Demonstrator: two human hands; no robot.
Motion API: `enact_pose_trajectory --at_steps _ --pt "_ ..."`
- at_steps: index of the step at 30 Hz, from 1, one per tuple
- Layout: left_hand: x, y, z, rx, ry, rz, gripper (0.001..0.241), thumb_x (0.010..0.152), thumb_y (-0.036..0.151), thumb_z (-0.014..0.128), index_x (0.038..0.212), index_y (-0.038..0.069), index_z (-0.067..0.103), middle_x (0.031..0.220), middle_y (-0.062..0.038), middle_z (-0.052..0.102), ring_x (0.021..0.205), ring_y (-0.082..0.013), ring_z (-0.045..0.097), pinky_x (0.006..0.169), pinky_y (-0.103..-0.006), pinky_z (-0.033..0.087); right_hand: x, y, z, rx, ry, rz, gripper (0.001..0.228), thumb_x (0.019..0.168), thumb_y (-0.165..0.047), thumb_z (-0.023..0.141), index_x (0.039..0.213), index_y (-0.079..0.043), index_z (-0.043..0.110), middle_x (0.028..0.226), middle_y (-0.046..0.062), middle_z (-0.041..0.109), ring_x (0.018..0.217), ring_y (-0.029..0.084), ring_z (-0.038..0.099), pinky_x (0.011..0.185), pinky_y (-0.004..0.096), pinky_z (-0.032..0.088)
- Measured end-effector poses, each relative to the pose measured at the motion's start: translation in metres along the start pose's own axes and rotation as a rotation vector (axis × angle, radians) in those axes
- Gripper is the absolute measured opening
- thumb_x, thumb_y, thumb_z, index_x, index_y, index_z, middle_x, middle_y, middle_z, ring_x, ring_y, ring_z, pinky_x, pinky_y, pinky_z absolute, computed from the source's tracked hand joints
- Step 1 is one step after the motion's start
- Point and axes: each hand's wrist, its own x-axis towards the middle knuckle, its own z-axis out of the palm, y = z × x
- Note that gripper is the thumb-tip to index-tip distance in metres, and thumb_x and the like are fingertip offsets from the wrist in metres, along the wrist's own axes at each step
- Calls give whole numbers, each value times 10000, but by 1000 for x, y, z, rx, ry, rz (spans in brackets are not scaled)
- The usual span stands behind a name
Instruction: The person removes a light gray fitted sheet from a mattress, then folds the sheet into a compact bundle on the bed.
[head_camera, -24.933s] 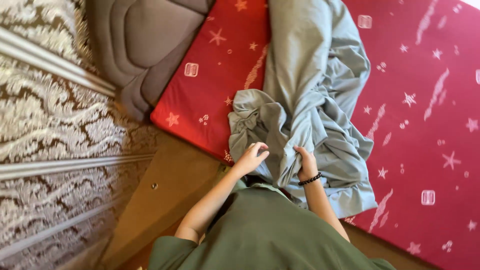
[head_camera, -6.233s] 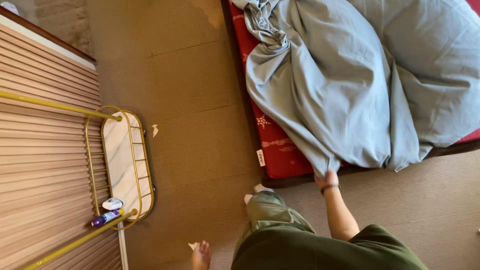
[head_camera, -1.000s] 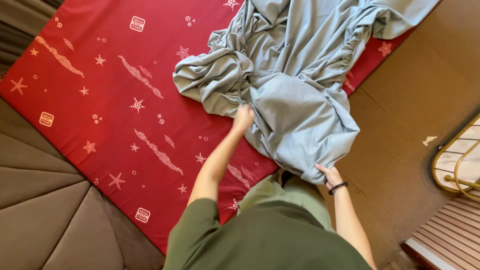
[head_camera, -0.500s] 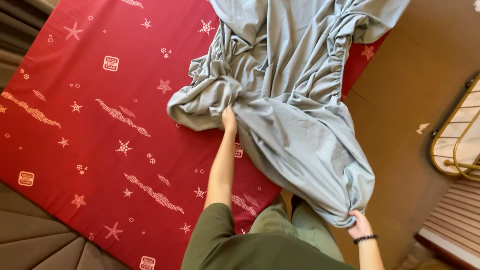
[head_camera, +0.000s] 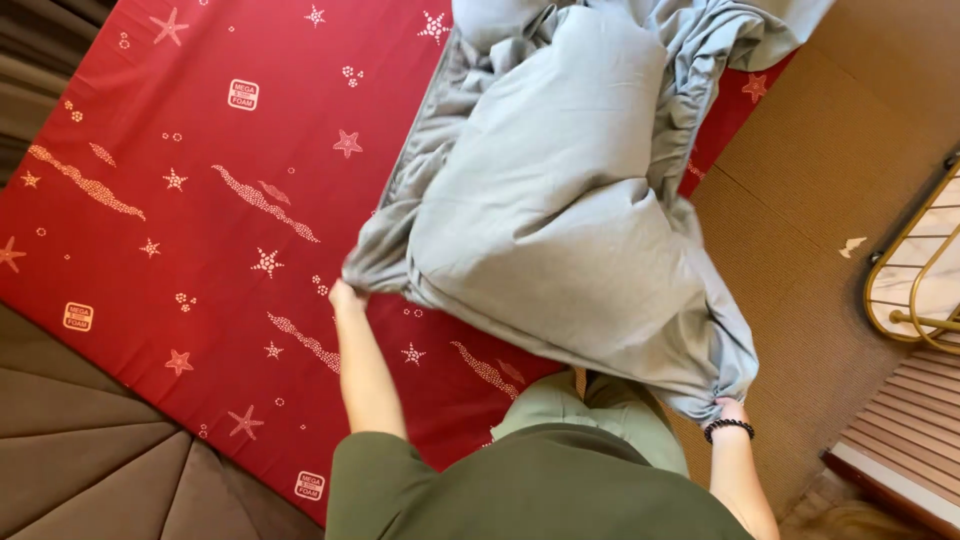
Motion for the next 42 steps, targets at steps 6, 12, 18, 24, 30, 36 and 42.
enact_pose_trajectory --at_steps 6,12,18,24,30,36,42 --pt "-62 -70 103 948 421 490 308 927 149 559 1148 -18 695 1220 -222 670 1101 -404 690 942 -479 554 -8 28 5 -499 211 3 471 1051 -264 611 1400 40 523 1209 178 634 1008 360 669 801 535 488" --pt "-60 -125 247 739 -158 180 693 849 259 759 1328 -36 356 1138 -261 667 915 -479 708 830 -529 578 -120 20 31 -204 278 -42 347 1024 -193 488 1369 -157 474 1233 98 560 1006 302 588 818 606 492" --pt "-68 -175 315 845 -358 826 286 903 185 562 1087 5 687 1083 -235 710 1020 -390 684 935 -476 529 -23 56 -24 -535 217 -242 317 1080 -175 548 1312 41 540 1163 200 649 985 316 634 789 483 516" --pt "-56 -98 223 990 331 577 720 840 233 735 1430 -52 436 1415 -304 482 1212 -538 480 963 -630 434 -96 41 7 -496 302 -275 290 1081 -174 537 1319 -8 548 1127 174 630 890 333 573 608 497 417" --pt "3 -154 227 955 -400 305 545 869 349 688 1285 -1 707 1314 -263 733 1161 -366 681 989 -391 505 -103 51 28 -431 265 -228 310 1034 -181 519 1322 -66 509 1168 126 600 971 285 609 621 482 538" --pt "-58 -55 272 647 -659 1101 284 1031 250 519 1221 70 631 1204 -80 592 1176 -218 538 1135 -365 457 -51 58 2 -557 434 -541 271 1073 -154 565 1266 34 597 1224 211 661 1029 301 642 903 429 502" --pt "-264 241 72 -214 -148 912 239 896 222 495 945 38 640 986 -72 629 963 -226 645 925 -386 557 -144 28 65 19 406 -451 279 1050 -176 487 1264 2 507 1270 157 621 1093 233 614 945 377 513"
